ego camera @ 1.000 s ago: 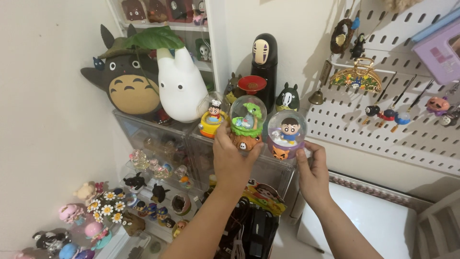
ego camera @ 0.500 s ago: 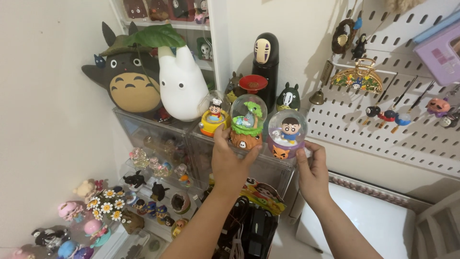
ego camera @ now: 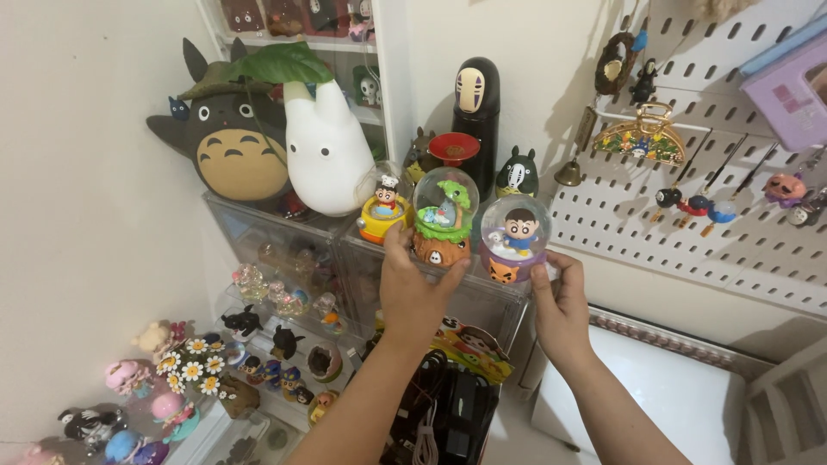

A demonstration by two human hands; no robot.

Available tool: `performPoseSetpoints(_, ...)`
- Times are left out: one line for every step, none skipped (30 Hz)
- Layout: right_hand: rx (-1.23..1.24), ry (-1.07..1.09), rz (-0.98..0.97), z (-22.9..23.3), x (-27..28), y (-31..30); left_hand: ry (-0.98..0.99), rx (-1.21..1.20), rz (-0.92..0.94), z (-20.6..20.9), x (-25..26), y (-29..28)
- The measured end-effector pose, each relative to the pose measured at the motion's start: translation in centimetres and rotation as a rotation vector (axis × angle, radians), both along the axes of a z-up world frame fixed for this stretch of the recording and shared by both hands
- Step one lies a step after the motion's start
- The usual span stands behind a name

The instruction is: Organizing various collectibles and office items on a desk and cleaning the surface.

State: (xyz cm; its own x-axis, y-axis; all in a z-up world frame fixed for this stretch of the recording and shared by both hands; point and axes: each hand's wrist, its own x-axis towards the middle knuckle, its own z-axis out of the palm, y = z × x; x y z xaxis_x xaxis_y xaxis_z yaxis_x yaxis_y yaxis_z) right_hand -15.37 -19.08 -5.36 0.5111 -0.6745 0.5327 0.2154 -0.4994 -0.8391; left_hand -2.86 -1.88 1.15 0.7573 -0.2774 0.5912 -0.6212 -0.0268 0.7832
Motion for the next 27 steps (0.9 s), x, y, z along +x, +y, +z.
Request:
performPoseSetpoints(-0.001, -0.001, -0.001, 0.0, -0.1, 0.0, -0.001, -0.001, -0.001, -0.1, 0.0, 0.0)
performPoseSetpoints(0.045, 0.028, -0.012, 0.0, -0.1, 0.0, -0.009, -0.021, -0.014, -0.1, 0.0, 0.0)
performPoseSetpoints(0.091, 0.057, -0.023, 0.0, -0.1, 0.0, -0.018, -0.042, -0.027, -0.2, 0.0, 0.0)
performPoseSetpoints(0.09, 0.056, -0.023, 0.4, -0.3, 0.1, -0.019, -0.043, -0.027, -0.5, 0.0, 0.2)
performPoseSetpoints(0.205, 0.027, 0.002, 0.9, -0.5, 0.3, -0.031, -0.076, -0.052, -0.7, 0.0, 0.4)
performPoseSetpoints(0.319, -0.002, 0.028, 1.3, -0.7, 0.4, -0.043, -0.109, -0.076, -0.9, 0.0, 0.5)
performPoseSetpoints(0.319, -0.002, 0.028, 0.7, -0.6, -0.8, -0.043, -0.109, -0.076, -1.4, 0.0, 0.6)
performPoseSetpoints(0.258, -0.073, -0.047, 0.1, -0.6, -2.0, -0.072, -0.142, -0.074, -1.8, 0.1, 0.8)
performPoseSetpoints(0.195, -0.144, -0.122, -0.6, -0.6, -3.2, -0.1, -0.174, -0.072, -2.3, 0.2, 0.8)
performPoseSetpoints(0.195, -0.144, -0.122, 0.3, -0.2, -3.7, -0.1, -0.175, -0.072, -2.5, 0.3, 1.0)
performPoseSetpoints(0.2, -0.154, -0.154, 1.2, 0.1, -4.1, -0.123, -0.175, -0.04, -2.6, 0.4, 1.2)
performPoseSetpoints(0.206, -0.163, -0.185, 2.0, 0.4, -4.5, -0.146, -0.175, -0.008, -2.8, 0.4, 1.4)
performPoseSetpoints(0.205, -0.163, -0.188, 1.9, 0.7, -5.1, -0.145, -0.176, -0.011, -3.0, 0.5, 1.6)
performPoseSetpoints(-0.012, -0.07, -0.158, 1.8, 1.1, -5.7, -0.152, -0.165, -0.005, -3.2, 0.6, 1.8)
performPoseSetpoints(-0.231, 0.023, -0.128, 1.8, 1.4, -6.5, -0.159, -0.156, 0.0, -3.2, 0.7, 1.9)
performPoseSetpoints(-0.234, 0.024, -0.132, 1.7, 1.3, -6.8, -0.159, -0.16, -0.004, -3.4, 0.7, 2.0)
performPoseSetpoints(-0.526, 0.088, -0.171, 1.8, 1.4, -7.3, -0.166, -0.127, 0.005, -3.5, 0.9, 2.1)
performPoseSetpoints(-0.817, 0.155, -0.208, 1.8, 1.4, -7.7, -0.173, -0.094, 0.013, -3.5, 1.1, 2.2)
performPoseSetpoints(-0.819, 0.152, -0.206, 2.1, 1.5, -8.1, -0.175, -0.096, 0.015, -3.5, 1.2, 2.2)
performPoseSetpoints(-0.854, 0.201, -0.201, 2.4, 1.6, -8.6, -0.192, -0.053, 0.033, -3.6, 1.3, 2.2)
performPoseSetpoints(-0.884, 0.252, -0.195, 2.5, 1.6, -8.9, -0.207, -0.005, 0.05, -3.7, 1.4, 2.4)
performPoseSetpoints(-0.881, 0.252, -0.193, 2.9, 1.9, -9.0, -0.207, -0.002, 0.051, -3.7, 1.5, 2.5)
performPoseSetpoints(-0.916, 0.266, -0.201, 3.3, 1.9, -9.1, -0.237, 0.004, 0.051, -3.9, 1.6, 2.4)
performPoseSetpoints(-0.951, 0.281, -0.209, 3.6, 2.0, -9.3, -0.268, 0.009, 0.05, -4.1, 1.6, 2.4)
performPoseSetpoints(-0.948, 0.283, -0.211, 3.5, 2.1, -9.3, -0.268, 0.011, 0.046, -4.0, 1.6, 2.5)
performPoseSetpoints(-0.936, 0.284, -0.224, 3.3, 2.2, -9.2, -0.29, 0.019, 0.042, -4.0, 1.7, 2.5)
performPoseSetpoints(-0.927, 0.283, -0.235, 3.2, 2.5, -9.3, -0.313, 0.024, 0.04, -3.8, 1.8, 2.6)
